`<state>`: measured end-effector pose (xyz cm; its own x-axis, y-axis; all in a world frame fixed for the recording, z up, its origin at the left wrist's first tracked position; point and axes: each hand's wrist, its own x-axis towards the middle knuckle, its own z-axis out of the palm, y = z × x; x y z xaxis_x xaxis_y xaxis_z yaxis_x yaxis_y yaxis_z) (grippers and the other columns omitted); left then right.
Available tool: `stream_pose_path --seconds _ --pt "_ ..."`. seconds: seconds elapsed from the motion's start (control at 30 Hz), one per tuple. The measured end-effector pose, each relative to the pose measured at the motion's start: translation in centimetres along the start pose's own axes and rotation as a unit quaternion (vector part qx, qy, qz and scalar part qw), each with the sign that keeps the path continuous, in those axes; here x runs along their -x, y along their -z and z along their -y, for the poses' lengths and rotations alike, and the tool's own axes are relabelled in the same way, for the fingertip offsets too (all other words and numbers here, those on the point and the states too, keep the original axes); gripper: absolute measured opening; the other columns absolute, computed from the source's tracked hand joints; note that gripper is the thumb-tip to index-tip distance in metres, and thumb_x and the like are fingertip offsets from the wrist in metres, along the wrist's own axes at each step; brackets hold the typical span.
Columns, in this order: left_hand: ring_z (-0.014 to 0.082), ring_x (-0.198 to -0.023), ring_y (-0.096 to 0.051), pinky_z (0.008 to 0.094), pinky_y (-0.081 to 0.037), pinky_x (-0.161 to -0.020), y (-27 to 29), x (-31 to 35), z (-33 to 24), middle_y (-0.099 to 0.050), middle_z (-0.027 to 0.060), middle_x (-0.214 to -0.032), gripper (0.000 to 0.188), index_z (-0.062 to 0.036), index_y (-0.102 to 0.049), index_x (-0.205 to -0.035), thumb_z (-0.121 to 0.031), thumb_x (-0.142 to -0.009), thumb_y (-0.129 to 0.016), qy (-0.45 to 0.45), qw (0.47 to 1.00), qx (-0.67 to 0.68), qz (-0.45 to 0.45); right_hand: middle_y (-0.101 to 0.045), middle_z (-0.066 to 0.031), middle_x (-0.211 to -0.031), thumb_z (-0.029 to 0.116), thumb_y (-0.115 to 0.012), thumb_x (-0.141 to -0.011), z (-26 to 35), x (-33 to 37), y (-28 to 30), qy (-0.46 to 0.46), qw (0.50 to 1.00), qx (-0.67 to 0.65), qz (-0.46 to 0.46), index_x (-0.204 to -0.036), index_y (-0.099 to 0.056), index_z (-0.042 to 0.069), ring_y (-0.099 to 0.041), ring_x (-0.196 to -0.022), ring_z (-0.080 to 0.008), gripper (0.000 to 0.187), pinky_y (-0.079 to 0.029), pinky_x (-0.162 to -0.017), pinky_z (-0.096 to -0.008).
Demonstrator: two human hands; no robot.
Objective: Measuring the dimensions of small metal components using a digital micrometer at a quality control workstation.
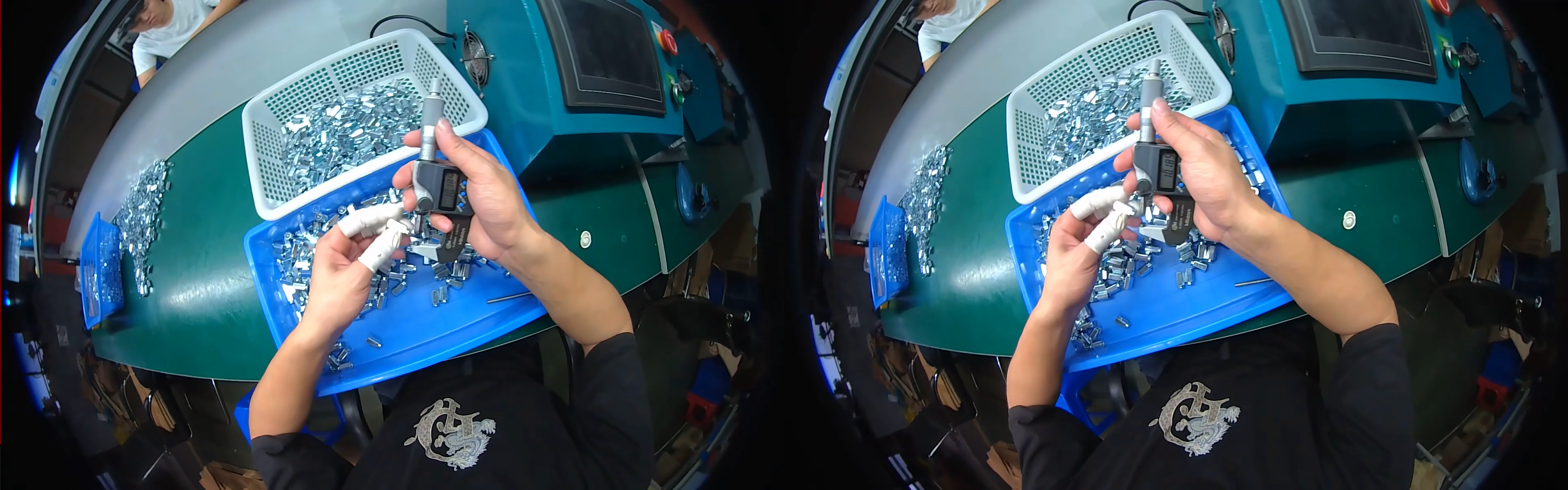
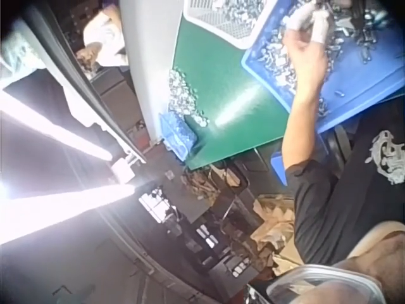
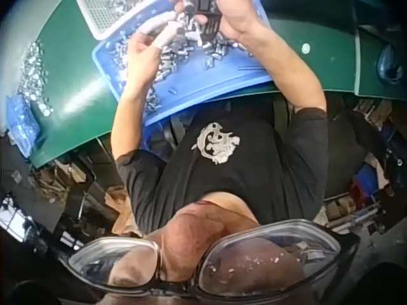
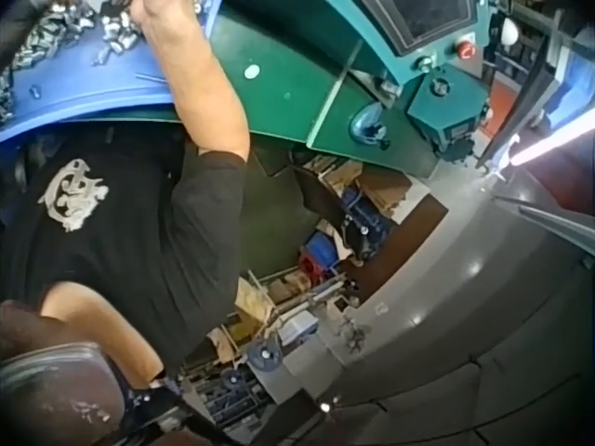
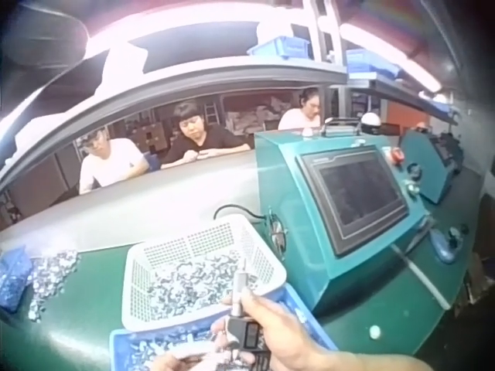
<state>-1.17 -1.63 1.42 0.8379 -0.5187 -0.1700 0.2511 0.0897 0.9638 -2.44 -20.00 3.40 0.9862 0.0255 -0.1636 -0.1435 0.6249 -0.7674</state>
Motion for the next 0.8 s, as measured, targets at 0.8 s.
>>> stream_pose_path --seconds 0.8 --pt "0.0194 -0.083 -0.067 0.0286 -0.056 -0.073 0.3 0.29 -0.19 -0.067 0.0118 -0.098 0.025 0.0017 -0.06 -0.11 -0.005 -0.086 -0.064 0.027 0.998 0.025 0.045 -0.064 -0.0128 -0.087 0.042 -0.037 -0.099 -0.13 -0.2 -0.04 -0.004 1.0 -0.01 0.0 -0.107 -0.05 0.007 -0.064 -0.068 -0.0128 0.038 -0.043 -0.039 -0.02"
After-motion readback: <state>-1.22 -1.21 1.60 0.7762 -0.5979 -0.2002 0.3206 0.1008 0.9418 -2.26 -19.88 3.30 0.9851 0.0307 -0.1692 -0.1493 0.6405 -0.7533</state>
